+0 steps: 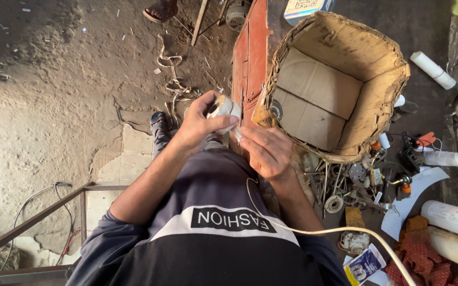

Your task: The person sorts through a cardboard box and a cluttered workbench, picking up and inspecting various small items. They use shears to cut a roll of tape and then wrap a small cylindrical object with it. The person also handles a small tube and a metal ring, placing items back into the box or on the bench.

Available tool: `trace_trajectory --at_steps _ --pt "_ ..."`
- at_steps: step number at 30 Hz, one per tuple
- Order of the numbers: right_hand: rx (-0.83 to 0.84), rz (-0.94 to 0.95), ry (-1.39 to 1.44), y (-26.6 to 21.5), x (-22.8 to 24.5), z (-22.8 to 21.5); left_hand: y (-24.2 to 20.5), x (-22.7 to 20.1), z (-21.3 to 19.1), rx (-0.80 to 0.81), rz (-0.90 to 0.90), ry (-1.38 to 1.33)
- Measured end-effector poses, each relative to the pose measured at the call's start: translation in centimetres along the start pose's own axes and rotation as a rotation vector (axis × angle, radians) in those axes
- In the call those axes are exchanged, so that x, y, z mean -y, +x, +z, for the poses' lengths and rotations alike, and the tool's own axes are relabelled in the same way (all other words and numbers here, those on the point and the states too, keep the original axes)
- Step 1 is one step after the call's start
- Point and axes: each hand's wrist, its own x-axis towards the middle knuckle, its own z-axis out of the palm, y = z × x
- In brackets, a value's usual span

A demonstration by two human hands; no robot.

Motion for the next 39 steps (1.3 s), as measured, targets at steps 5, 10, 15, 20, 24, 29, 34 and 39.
trace_trajectory --at_steps 5,10,15,20,24,29,34,39 --pt "0.005 -0.019 0.054 -1.4 0.5 0.8 0.1 -0.4 0.1 0.049 0.066 0.104" --pt "0.059 0.022 0.048 -2.1 1.0 0.7 -0.3 -1.1 0.9 -0.048 0.223 0.614" --pt "0.014 0.052 -0.004 -1.8 1.0 -0.5 -0.3 -1.3 1.6 0.042 0.246 0.718" --pt "-0.039 0.165 0.038 -0.7 1.6 -0.8 -0.4 -2.1 2.4 0.181 0.342 0.665" --pt "0.071 0.292 0.145 -1.1 3.1 -1.4 -1.6 -3.5 2.2 0.222 0.196 0.764" --pt "0.244 0.478 0.305 -1.4 4.4 -2.2 -2.9 -4.8 2.7 0.362 0.368 1.02" --pt "0.258 0.764 0.386 -1.3 3.6 -6.6 -2.6 -4.9 4.0 0.443 0.23 0.794" --pt "0.247 0.864 0.09 0.2 -3.1 -13.0 -0.1 -4.2 2.7 0.324 0.321 0.831"
